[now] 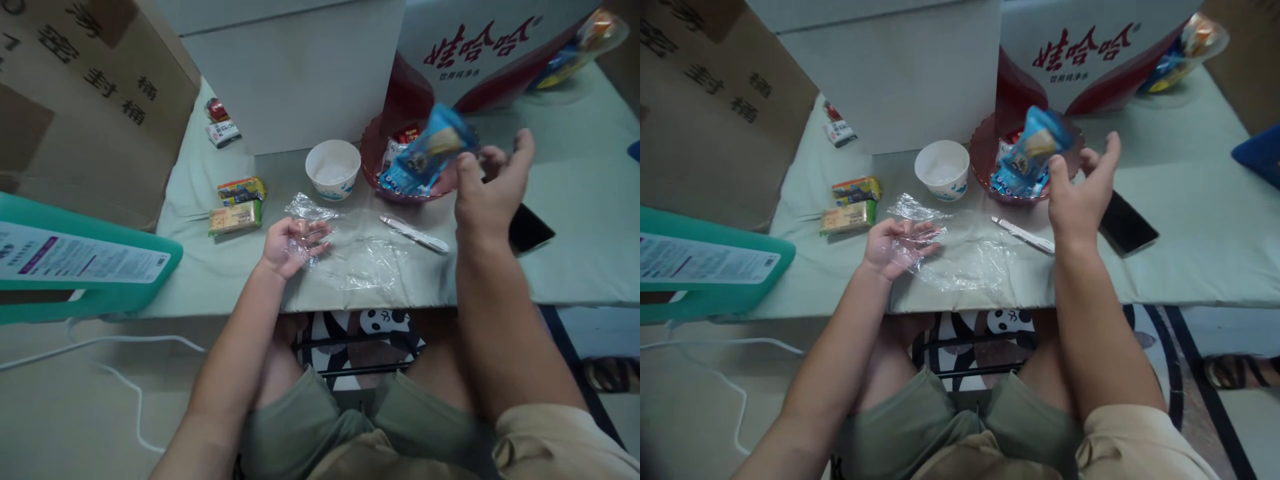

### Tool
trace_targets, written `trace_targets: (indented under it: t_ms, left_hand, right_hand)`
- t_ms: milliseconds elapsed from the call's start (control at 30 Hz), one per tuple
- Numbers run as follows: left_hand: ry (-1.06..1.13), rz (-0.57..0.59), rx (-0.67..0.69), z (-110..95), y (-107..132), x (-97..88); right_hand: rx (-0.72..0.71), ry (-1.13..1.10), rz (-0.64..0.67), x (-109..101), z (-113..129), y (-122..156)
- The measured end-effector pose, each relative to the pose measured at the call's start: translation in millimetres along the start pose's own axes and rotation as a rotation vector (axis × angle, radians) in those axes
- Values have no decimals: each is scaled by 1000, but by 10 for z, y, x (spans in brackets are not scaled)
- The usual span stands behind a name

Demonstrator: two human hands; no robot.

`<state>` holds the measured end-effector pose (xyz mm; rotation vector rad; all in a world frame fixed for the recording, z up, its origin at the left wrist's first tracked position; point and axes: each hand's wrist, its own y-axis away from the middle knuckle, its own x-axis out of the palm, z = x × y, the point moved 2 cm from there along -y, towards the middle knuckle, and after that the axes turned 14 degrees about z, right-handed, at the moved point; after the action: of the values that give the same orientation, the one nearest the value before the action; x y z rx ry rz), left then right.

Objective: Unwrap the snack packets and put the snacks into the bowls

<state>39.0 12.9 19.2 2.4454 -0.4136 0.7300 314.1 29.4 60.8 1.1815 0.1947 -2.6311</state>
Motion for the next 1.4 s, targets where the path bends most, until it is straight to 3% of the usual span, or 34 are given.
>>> trace_targets:
  t_ms: [100, 233, 300, 400, 467, 533, 600, 667, 700, 800, 867, 967, 1100, 1233, 1333, 1400]
  left_hand:
    - [-4, -9, -13, 0, -6, 2]
    - [-83, -56, 6, -26, -9, -43]
    - [-168, -110, 21, -57, -12, -109]
    - [-399, -197, 6, -108, 0, -271]
    - [-590, -295, 22, -134, 45, -393]
    - [-787, -419, 147, -153, 139, -466]
    - [-997, -492, 369, -153, 273, -436]
    - [-1209, -438, 555, -116, 402, -307]
    - [-1312, -350, 585, -83, 446, -224]
    - [-1556, 81, 391, 48, 467, -18]
    - [-1613, 242, 211, 98, 429, 16]
    - [-1572, 175, 93, 49, 364, -63]
    - [-1285, 110, 103, -80, 342, -208]
    - [-1009, 134, 66, -132, 354, -308]
    - [-1010, 166, 34, -164, 377, -351]
    - [-1074, 199, 44, -203, 405, -367]
  right_hand:
    - [6, 3, -5, 102, 67, 62]
    - [11, -7, -84, 362, 166, 375]
    - [-58, -31, -74, 534, 222, 508]
    - [-254, -13, 196, 822, 285, 638]
    - [-310, 69, 374, 961, 270, 708]
    - [-281, 156, 454, 1021, 213, 761]
    - [-252, 201, 457, 1010, 149, 788]
    - [-248, 172, 408, 944, 108, 785]
    - [-250, 125, 382, 899, 99, 773]
    - [-206, -94, 327, 751, 100, 718]
    - [-123, -234, 297, 668, 94, 686]
    - [16, -391, 266, 591, 22, 660]
    - [138, -440, 249, 528, -153, 656]
    - [87, -437, 341, 476, -229, 686]
    - [19, -349, 424, 458, -214, 706]
    - [28, -339, 381, 444, -203, 704]
